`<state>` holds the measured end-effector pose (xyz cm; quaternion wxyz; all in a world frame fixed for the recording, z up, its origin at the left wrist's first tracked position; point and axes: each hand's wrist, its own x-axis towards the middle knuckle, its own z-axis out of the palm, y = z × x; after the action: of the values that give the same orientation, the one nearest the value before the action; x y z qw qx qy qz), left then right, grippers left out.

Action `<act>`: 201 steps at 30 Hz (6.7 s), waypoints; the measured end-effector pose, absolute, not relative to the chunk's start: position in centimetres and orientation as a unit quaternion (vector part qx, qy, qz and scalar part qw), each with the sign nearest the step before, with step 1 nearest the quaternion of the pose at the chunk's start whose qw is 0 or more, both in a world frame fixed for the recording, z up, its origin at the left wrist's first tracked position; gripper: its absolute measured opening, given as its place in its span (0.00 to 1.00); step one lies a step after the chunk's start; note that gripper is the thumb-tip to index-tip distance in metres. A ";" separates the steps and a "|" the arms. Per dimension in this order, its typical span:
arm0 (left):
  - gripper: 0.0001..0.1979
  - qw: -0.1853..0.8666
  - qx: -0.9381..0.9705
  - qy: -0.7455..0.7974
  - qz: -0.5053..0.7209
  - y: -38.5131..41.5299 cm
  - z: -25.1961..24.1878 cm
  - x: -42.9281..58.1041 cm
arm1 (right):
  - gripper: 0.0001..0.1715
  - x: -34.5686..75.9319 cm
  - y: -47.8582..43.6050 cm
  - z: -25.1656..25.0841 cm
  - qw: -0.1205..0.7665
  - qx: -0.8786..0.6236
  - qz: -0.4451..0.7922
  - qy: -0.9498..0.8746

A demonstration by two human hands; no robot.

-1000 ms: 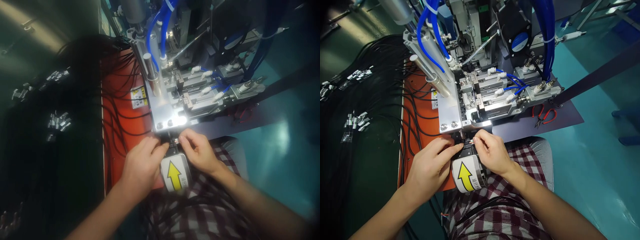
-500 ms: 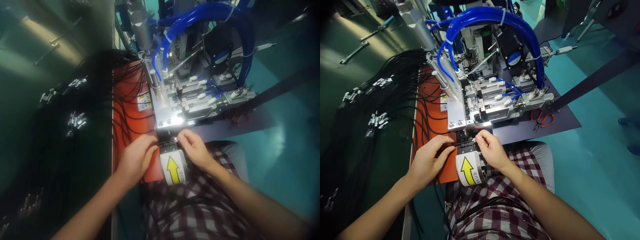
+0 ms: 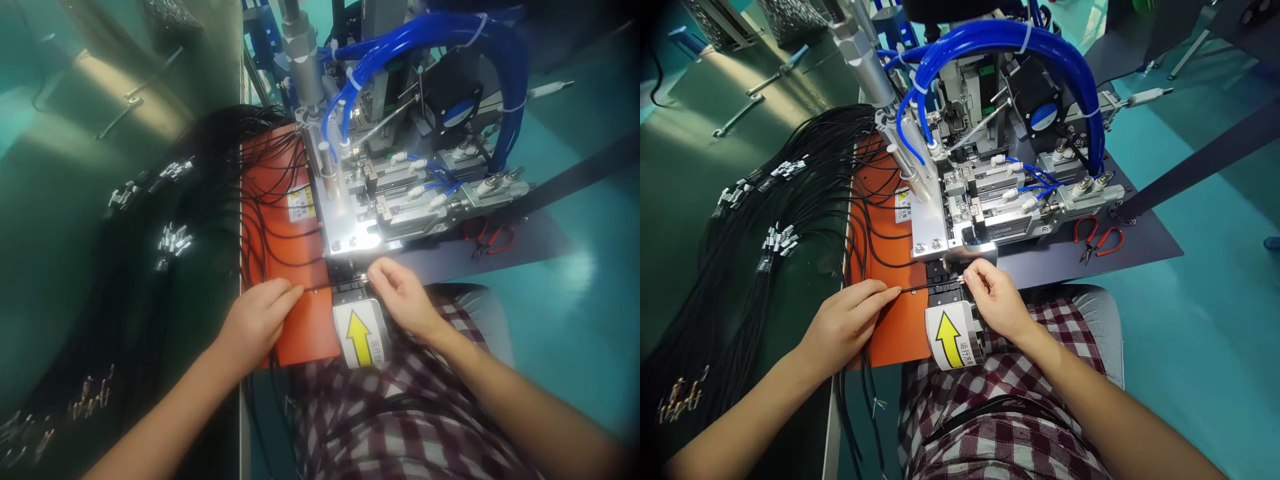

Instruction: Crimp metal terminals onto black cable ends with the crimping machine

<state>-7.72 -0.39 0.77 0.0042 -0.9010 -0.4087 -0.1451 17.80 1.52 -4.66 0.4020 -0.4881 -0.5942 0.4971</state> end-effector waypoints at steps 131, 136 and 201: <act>0.22 -0.050 -0.799 -0.564 -0.203 -1.0 0.0 -4.6 | 0.15 21.8 -13.7 -11.0 0.147 -0.553 0.576 -0.584; 0.21 -0.072 -0.801 -0.557 -0.207 -0.7 0.2 -4.9 | 0.13 20.7 -13.5 -9.9 0.126 -0.545 0.570 -0.602; 0.24 -0.209 -0.800 -0.541 -0.155 2.4 2.6 -6.9 | 0.18 21.7 -11.2 5.1 0.232 -0.283 0.267 -0.891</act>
<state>-6.85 2.37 2.55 -0.2092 -0.7997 -0.5412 -0.1547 21.67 -11.19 5.10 0.2320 -0.2834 -0.8913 0.2675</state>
